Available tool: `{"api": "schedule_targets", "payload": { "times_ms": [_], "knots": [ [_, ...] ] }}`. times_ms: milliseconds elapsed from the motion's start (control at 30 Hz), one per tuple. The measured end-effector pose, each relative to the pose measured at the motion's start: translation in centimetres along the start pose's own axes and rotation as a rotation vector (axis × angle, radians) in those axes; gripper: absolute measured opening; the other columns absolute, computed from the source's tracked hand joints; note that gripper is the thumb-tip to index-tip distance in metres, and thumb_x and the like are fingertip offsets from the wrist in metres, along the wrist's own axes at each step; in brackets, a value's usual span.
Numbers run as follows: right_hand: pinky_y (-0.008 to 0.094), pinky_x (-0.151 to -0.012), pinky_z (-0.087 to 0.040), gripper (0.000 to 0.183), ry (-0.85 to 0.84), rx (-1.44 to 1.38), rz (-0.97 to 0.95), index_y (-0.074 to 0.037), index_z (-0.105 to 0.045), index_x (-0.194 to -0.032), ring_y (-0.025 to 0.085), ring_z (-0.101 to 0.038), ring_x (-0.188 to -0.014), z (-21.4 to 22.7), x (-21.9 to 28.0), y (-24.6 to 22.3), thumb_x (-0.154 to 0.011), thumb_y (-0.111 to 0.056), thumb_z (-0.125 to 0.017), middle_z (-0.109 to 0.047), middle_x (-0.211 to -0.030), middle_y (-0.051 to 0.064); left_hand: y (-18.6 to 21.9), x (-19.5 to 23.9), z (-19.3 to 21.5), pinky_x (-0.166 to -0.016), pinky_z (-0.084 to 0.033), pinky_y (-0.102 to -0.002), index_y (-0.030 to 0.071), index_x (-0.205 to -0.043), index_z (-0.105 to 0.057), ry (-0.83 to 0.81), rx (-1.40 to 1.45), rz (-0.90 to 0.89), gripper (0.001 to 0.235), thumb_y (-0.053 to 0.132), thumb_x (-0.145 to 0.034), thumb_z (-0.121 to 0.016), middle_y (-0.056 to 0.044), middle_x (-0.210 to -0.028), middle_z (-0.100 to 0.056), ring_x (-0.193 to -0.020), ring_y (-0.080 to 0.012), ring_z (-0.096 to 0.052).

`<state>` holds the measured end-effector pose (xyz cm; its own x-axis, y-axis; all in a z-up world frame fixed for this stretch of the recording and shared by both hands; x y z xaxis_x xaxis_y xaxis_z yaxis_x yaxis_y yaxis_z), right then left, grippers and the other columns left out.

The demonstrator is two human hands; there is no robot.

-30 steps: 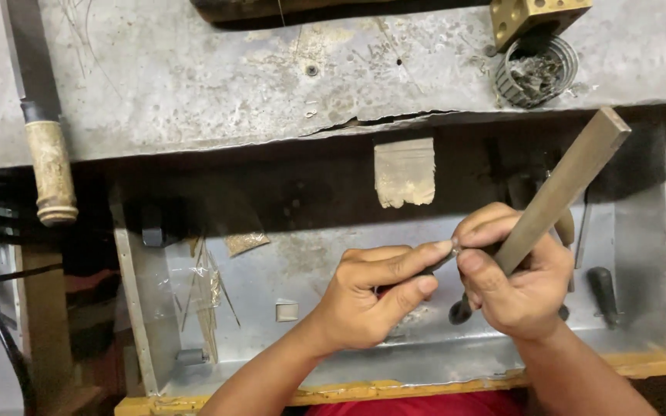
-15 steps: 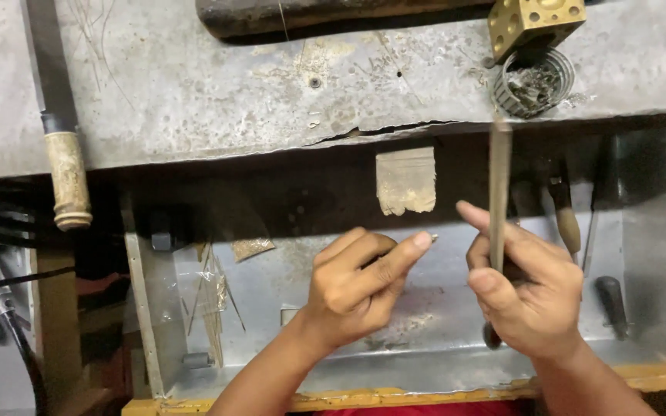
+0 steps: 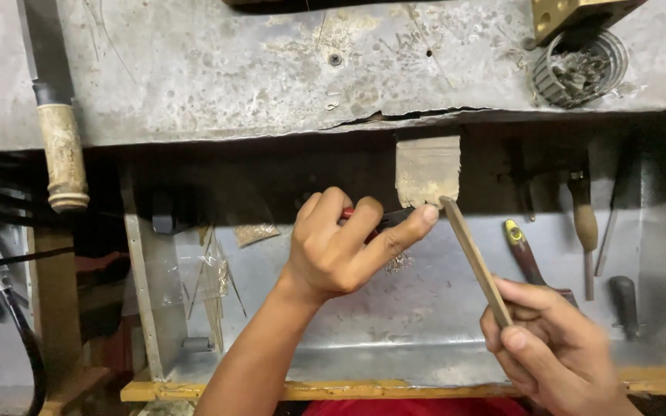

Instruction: Filing and smoothing a small metal jewelry component using a hand file and a thin metal rod at a workbench.

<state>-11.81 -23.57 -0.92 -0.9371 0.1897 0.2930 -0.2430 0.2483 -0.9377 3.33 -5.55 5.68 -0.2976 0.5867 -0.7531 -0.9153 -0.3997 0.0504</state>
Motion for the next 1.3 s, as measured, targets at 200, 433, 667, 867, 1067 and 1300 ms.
{"api": "schedule_targets", "payload": {
  "times_ms": [200, 433, 667, 867, 1067, 1300],
  "knots": [
    [0.026, -0.062, -0.047, 0.042, -0.007, 0.811, 0.533, 0.008, -0.063, -0.13, 0.015, -0.057, -0.063, -4.6, -4.1, -8.4, -0.089, -0.003, -0.068, -0.067, -0.088, 0.014, 0.2, -1.1, 0.7, -0.051, -0.024, -0.033, 0.024, -0.135, -0.069, 0.036, -0.036, -0.02, 0.033, 0.007, -0.108, -0.064, 0.0, -0.074, -0.04, -0.062, -0.021, -0.025],
    [0.027, -0.075, -0.058, 0.041, 0.023, 0.767, 0.627, 0.014, -0.063, -0.126, 0.021, -0.072, -0.081, -3.7, -3.9, -8.6, -0.089, -0.002, -0.069, -0.073, -0.113, 0.028, 0.3, -0.9, 0.6, -0.053, -0.026, -0.035, 0.025, -0.136, -0.068, 0.025, -0.041, -0.017, 0.034, 0.006, -0.11, -0.057, -0.001, -0.074, -0.041, -0.062, -0.0226, -0.028],
    [0.021, -0.027, -0.03, 0.052, 0.03, -0.022, 0.111, 0.005, -0.056, -0.142, 0.01, -0.038, -0.037, -0.7, -0.5, -1.0, -0.091, -0.003, -0.063, -0.061, -0.066, 0.019, 0.1, 0.1, 0.2, -0.053, -0.023, -0.034, 0.024, -0.147, -0.058, 0.037, -0.025, -0.012, 0.042, 0.003, -0.112, -0.065, -0.001, -0.075, -0.044, -0.063, -0.0211, -0.025],
    [0.028, -0.064, -0.05, 0.041, -0.029, 0.855, 0.605, 0.009, -0.063, -0.13, 0.017, -0.06, -0.066, -5.2, -4.5, -9.0, -0.091, -0.001, -0.068, -0.066, -0.087, 0.014, 0.3, -0.8, 1.0, -0.052, -0.024, -0.033, 0.023, -0.137, -0.067, 0.062, -0.04, -0.016, 0.034, 0.005, -0.108, -0.061, -0.001, -0.075, -0.045, -0.061, -0.0207, -0.027],
    [0.025, -0.053, -0.041, 0.044, 0.02, 0.517, 0.503, 0.008, -0.061, -0.132, 0.016, -0.051, -0.055, -2.7, -3.0, -8.0, -0.089, -0.001, -0.066, -0.057, -0.071, 0.013, 0.5, -1.1, 1.4, -0.053, -0.024, -0.033, 0.022, -0.135, -0.067, 0.115, -0.063, -0.023, 0.03, 0.01, -0.108, -0.069, -0.003, -0.077, -0.054, -0.061, -0.0211, -0.029],
    [0.026, -0.032, -0.038, 0.052, 0.122, 0.419, 0.19, 0.011, -0.058, -0.134, 0.012, -0.039, -0.038, -0.8, -0.7, -3.8, -0.085, -0.003, -0.064, -0.048, -0.047, 0.004, 0.3, 0.0, 0.7, -0.053, -0.024, -0.033, 0.023, -0.146, -0.059, 0.096, -0.079, -0.031, 0.04, 0.008, -0.111, -0.071, -0.002, -0.078, -0.051, -0.063, -0.0203, -0.028]
  ]
}}
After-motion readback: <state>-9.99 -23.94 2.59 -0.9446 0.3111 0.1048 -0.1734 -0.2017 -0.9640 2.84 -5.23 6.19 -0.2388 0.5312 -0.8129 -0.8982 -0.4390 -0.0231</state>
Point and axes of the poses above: each hand's wrist, its own x-axis away from the middle knuckle, its own z-axis out of the back of the hand, y = z × x, the point moved 9 cm from there along -x, towards the middle knuckle
